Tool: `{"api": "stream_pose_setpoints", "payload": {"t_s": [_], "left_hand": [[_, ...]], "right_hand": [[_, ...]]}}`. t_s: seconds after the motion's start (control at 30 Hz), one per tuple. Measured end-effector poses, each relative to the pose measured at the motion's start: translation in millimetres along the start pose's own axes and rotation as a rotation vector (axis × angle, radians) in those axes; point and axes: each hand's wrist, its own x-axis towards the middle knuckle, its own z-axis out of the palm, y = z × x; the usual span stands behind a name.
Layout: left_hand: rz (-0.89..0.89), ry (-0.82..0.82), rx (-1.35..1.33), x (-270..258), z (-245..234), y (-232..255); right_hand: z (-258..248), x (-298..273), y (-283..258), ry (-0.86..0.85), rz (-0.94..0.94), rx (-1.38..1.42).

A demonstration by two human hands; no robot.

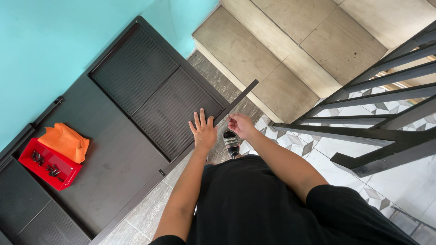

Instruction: The person assembles a metal shelving unit by attaching a vertical frame piece to the main structure. They align the parts, insert a bolt, and tighten it with an Allen key. The person repeats this process for another section of the shelving unit.

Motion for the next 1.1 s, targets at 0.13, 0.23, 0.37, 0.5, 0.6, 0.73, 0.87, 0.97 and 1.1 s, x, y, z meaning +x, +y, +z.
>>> {"api": "stream_pose_setpoints", "payload": {"t_s": [0.13, 0.23, 0.37, 0.5, 0.6, 0.73, 0.87, 0.97, 1.1], "left_hand": [[0.061, -0.160, -0.007, 0, -4, -9], [0.083, -0.235, -0.013, 3, -15, -11], [0.040, -0.205, -0.124, 4, -23, -6], [-0.043, -0.085, -0.225, 9, -17, 2], [-0.128, -0.071, -0.207, 15, -9, 8], [-0.121, -0.038, -0.278, 14, -3, 4], [-0.123, -0.092, -0.231, 15, -1, 4], [-0.122, -0.104, -0.162, 16, 0, 5], [-0.090, -0.051, -0.132, 12, 1, 7]], "right_hand": [[-8, 12, 3, 0.014, 0.143, 0.149], [-8, 19, 7, 0.009, 0.098, 0.100], [-8, 16, 18, 0.029, -0.078, -0.025], [-6, 14, 20, 0.034, -0.115, -0.072], [-3, 11, 15, 0.025, -0.104, -0.068], [1, 4, 11, 0.010, -0.059, -0.023], [-2, -7, 6, -0.166, 0.061, -0.064], [3, -11, 10, -0.156, -0.058, -0.226], [15, -8, 17, -0.002, -0.207, -0.550]]}}
